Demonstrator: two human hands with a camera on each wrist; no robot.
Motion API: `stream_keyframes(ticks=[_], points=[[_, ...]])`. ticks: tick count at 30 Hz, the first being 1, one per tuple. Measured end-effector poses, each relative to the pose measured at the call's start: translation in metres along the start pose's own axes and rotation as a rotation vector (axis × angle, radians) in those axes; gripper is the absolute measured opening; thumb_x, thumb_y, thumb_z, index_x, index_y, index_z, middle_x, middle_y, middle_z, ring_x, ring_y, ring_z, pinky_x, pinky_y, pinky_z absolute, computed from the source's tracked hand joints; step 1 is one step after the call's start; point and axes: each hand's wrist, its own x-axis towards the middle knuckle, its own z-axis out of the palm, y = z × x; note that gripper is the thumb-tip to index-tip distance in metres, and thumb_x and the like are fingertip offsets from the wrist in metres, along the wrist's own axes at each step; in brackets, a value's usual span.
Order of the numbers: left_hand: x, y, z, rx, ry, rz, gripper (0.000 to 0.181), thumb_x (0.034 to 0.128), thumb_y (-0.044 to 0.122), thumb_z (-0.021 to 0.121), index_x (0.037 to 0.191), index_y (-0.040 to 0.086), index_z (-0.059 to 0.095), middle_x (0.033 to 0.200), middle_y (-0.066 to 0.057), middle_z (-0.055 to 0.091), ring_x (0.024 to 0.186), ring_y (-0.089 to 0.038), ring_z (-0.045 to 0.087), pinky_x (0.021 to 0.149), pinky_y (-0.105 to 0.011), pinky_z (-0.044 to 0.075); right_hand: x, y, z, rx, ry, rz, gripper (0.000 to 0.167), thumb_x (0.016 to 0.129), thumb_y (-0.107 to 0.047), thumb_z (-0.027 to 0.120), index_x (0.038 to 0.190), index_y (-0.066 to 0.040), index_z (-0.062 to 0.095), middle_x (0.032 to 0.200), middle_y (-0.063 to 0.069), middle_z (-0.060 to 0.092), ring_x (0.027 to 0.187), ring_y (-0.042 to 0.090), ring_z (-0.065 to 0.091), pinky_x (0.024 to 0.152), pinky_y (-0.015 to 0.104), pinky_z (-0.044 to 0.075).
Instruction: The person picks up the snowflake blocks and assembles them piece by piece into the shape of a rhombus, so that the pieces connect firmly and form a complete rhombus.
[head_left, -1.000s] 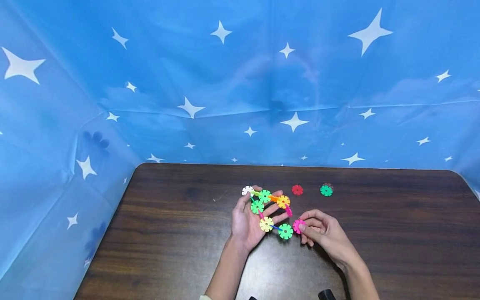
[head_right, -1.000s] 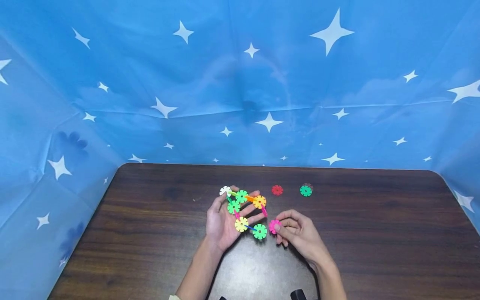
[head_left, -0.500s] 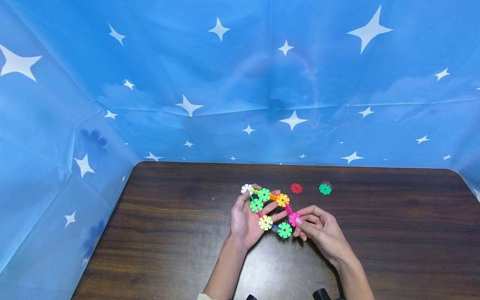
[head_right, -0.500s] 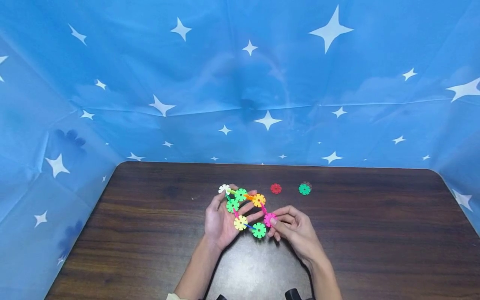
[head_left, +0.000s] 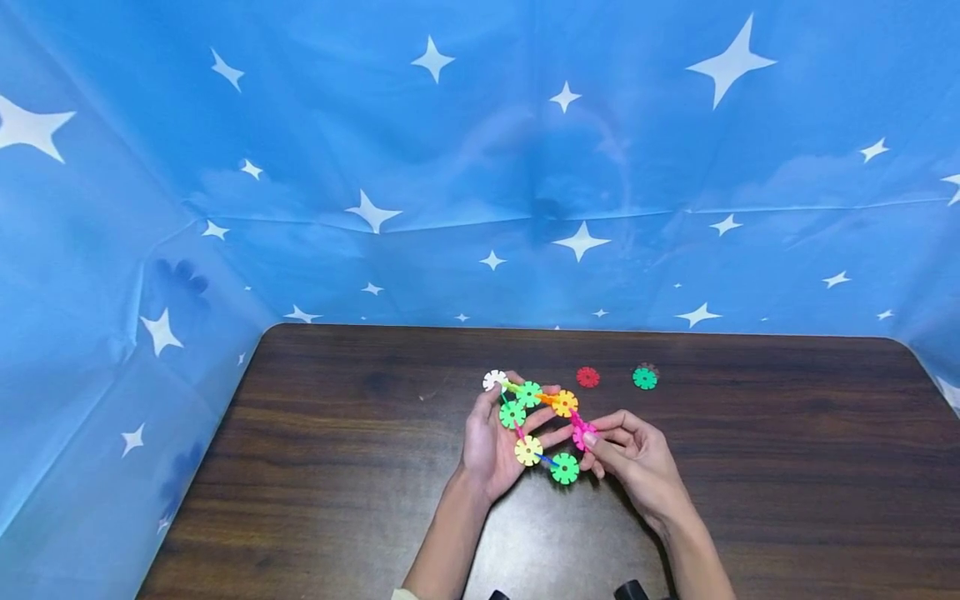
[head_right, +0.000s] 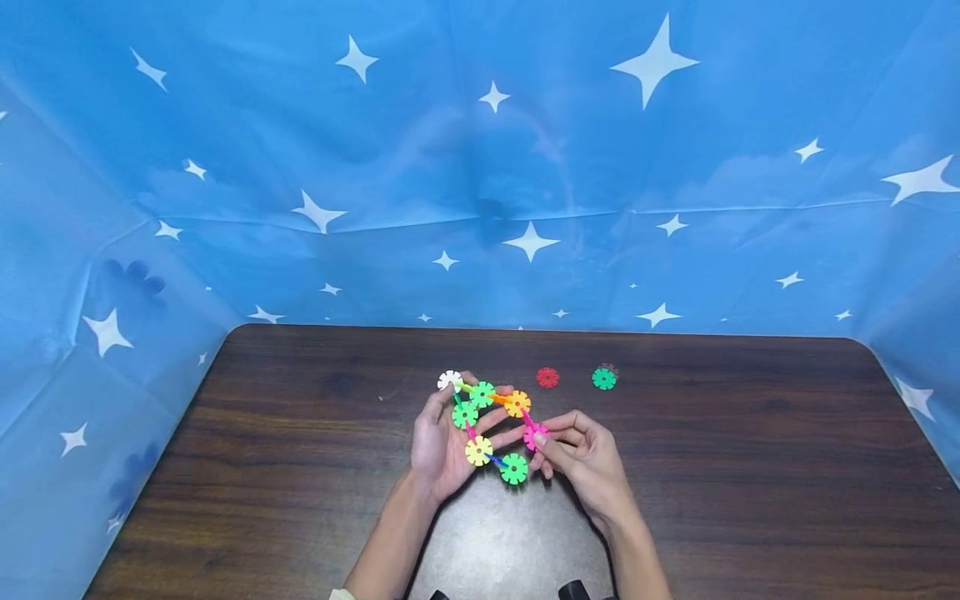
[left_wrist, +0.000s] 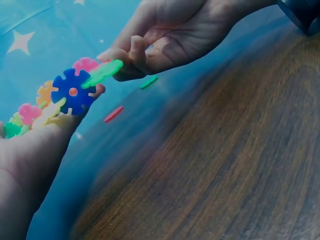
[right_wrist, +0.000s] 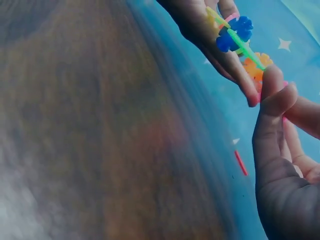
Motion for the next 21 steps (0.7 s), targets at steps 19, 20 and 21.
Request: stream_keyframes(ticks=[19,20,21], points=[[-0.002,0.005,-0.004,-0.106,0.005,0.046,0.029,0.1159,0.039,0.022,0.125,0.026,0.046,0.14,-0.014,0.064,0.143,-0.04,0.057,0.115,-0.068,0.049,0.011,-0.013,-0.03,-0.879,0.313,-0.075,0.057,0.112,-0.011,0.057,0.166,-0.01,0.04,0.156,0.025,0.053,0.124,0.037,0.06,0.089,0.037,0.053],[-0.002,0.005,-0.003,-0.107,0.003,0.042,0.029,0.1158,0.039,0.022,0.125,0.026,0.045,0.14,-0.014,0.064,0.143,-0.04,0.058,0.114,-0.068,0.049,0.011,-0.013,-0.03,-0.899,0.305,-0.07,0.057,0.111,-0.011,0.057,0.165,-0.009,0.04,0.154,0.025,0.053,0.12,0.036,0.06,0.087,0.038,0.052],[-0.002,0.004,-0.003,-0.109,0.002,0.04,0.029,0.1159,0.039,0.022,0.125,0.025,0.046,0.141,-0.015,0.064,0.143,-0.04,0.058,0.115,-0.068,0.049,0.011,-0.012,-0.031,-0.913,0.304,-0.074,0.056,0.11,-0.01,0.059,0.164,-0.008,0.042,0.15,0.025,0.055,0.114,0.034,0.06,0.084,0.037,0.051]])
